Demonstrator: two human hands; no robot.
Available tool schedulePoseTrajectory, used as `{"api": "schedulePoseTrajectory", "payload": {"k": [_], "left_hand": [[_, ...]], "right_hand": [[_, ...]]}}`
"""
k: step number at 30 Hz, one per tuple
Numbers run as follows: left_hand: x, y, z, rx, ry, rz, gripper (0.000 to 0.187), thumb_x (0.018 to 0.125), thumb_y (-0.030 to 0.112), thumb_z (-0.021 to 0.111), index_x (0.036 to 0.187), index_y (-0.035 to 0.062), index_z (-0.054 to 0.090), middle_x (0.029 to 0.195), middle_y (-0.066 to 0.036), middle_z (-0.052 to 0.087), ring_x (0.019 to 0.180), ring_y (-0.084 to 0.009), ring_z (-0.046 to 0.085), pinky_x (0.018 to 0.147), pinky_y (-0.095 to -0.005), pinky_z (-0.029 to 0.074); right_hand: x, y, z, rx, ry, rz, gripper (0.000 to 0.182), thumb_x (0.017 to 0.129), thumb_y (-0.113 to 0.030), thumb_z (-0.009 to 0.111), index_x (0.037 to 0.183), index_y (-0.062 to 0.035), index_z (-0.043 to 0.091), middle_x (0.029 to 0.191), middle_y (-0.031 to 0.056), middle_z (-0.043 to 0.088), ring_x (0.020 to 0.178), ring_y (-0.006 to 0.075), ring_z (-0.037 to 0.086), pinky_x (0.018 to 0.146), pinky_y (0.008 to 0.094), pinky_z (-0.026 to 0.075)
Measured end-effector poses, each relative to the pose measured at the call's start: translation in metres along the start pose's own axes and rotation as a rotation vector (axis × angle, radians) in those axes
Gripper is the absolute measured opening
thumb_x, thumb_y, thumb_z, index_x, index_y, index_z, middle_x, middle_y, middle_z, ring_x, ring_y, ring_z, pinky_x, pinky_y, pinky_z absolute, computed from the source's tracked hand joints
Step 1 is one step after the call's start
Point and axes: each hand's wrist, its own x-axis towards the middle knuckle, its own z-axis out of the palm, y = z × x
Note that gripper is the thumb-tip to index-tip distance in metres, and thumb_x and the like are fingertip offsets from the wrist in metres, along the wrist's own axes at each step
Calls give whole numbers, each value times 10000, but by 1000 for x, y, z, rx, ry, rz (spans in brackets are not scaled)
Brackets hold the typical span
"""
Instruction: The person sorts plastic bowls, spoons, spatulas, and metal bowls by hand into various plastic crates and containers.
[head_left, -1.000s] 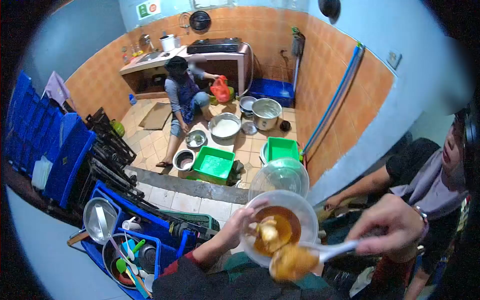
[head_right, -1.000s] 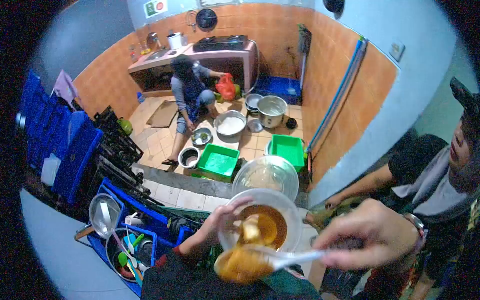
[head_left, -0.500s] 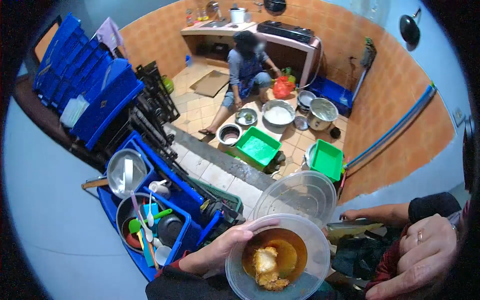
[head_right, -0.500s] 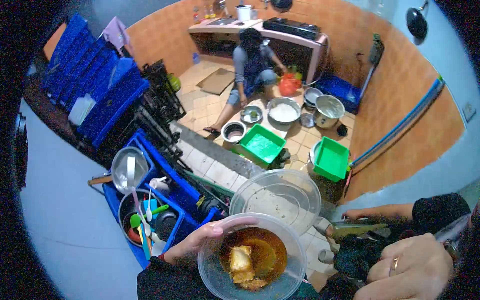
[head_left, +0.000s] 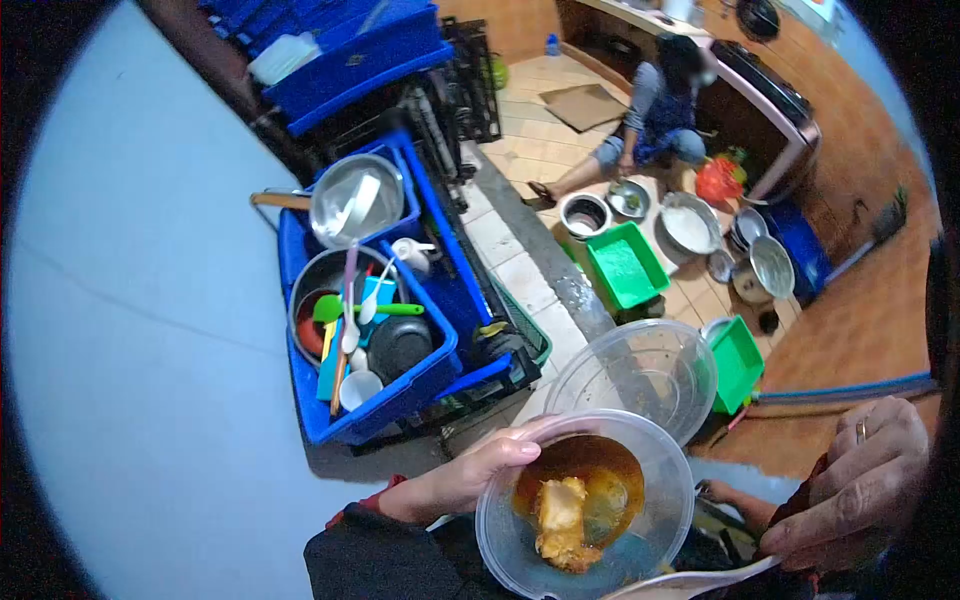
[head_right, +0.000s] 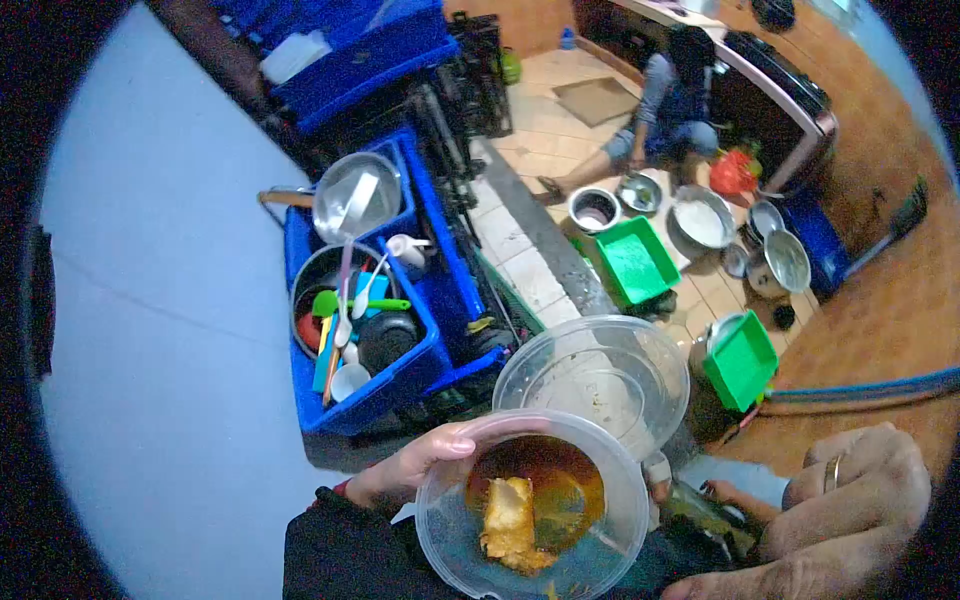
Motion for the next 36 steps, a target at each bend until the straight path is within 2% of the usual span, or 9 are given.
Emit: {"api": "schedulePoseTrajectory", "payload": {"k": [13, 17, 22, 23, 25, 29, 31, 33, 36], "left_hand": [[-50, -13, 13, -141, 292, 254, 625, 820, 306, 402, 1305, -57, 248, 1335, -148, 306, 1259, -214, 265, 1054, -344, 166], [-67, -19, -16, -172, 399, 375, 615, 815, 295, 404, 1309, -39, 255, 1343, -142, 299, 1267, -219, 257, 1055, -342, 170], [-81, -15, -47, -187, 539, 477, 633, 791, 280, 425, 1320, -15, 242, 1358, -124, 288, 1258, -236, 287, 1045, -381, 213], [-84, -11, -53, -207, 548, 510, 646, 785, 283, 433, 1323, -14, 235, 1356, -126, 290, 1257, -239, 288, 1043, -385, 220], [-94, -1, -61, -154, 598, 561, 655, 778, 283, 447, 1319, -22, 240, 1354, -135, 290, 1252, -242, 295, 1040, -379, 226], [-121, -4, -77, -197, 711, 736, 677, 750, 296, 462, 1310, -26, 261, 1340, -161, 304, 1223, -269, 336, 1023, -384, 266], [-139, 6, -75, -157, 851, 777, 683, 738, 295, 456, 1308, -28, 265, 1322, -166, 333, 1204, -268, 360, 1019, -375, 276], [-163, -4, -82, -163, 990, 851, 678, 731, 282, 450, 1306, -29, 270, 1310, -166, 354, 1187, -266, 382, 1005, -358, 295], [-191, -5, -84, -123, 1192, 942, 643, 741, 262, 420, 1298, -33, 291, 1314, -166, 355, 1184, -266, 389, 989, -339, 305]], "right_hand": [[72, 20, 3, -207, -227, -4, 146, 698, -206, 656, 693, -60, 656, 452, 49, 523, 362, 191, 512, 341, 267, 342], [106, 37, 45, -230, -410, 94, 116, 708, -189, 619, 747, -86, 653, 562, 61, 564, 495, 234, 567, 452, 342, 448], [154, 57, 98, -229, -585, 55, 222, 719, -209, 613, 906, -91, 637, 813, 106, 571, 714, 266, 566, 622, 355, 451], [162, 61, 103, -243, -582, 45, 222, 719, -209, 613, 906, -91, 637, 813, 106, 571, 714, 266, 566, 622, 355, 451], [177, 66, 110, -98, -158, -75, 277, 683, -162, 663, 949, -87, 636, 833, 111, 557, 765, 261, 552, 652, 340, 441], [190, 108, 114, 107, 223, 59, 221, 735, -110, 610, 930, -6, 613, 872, 92, 564, 781, 155, 533, 652, 252, 415], [198, 138, 134, 341, 334, 333, 189, 795, -121, 553, 915, 20, 593, 859, 51, 558, 766, 97, 507, 614, 216, 401], [204, 182, 168, 593, 262, 528, 256, 826, -174, 547, 1027, -16, 543, 853, 5, 541, 698, 68, 499, 579, 196, 417], [218, 250, 233, 628, -8, 738, 473, 760, -315, 637, 1107, -28, 496, 878, 57, 552, 706, 101, 519, 527, 224, 448]]}}
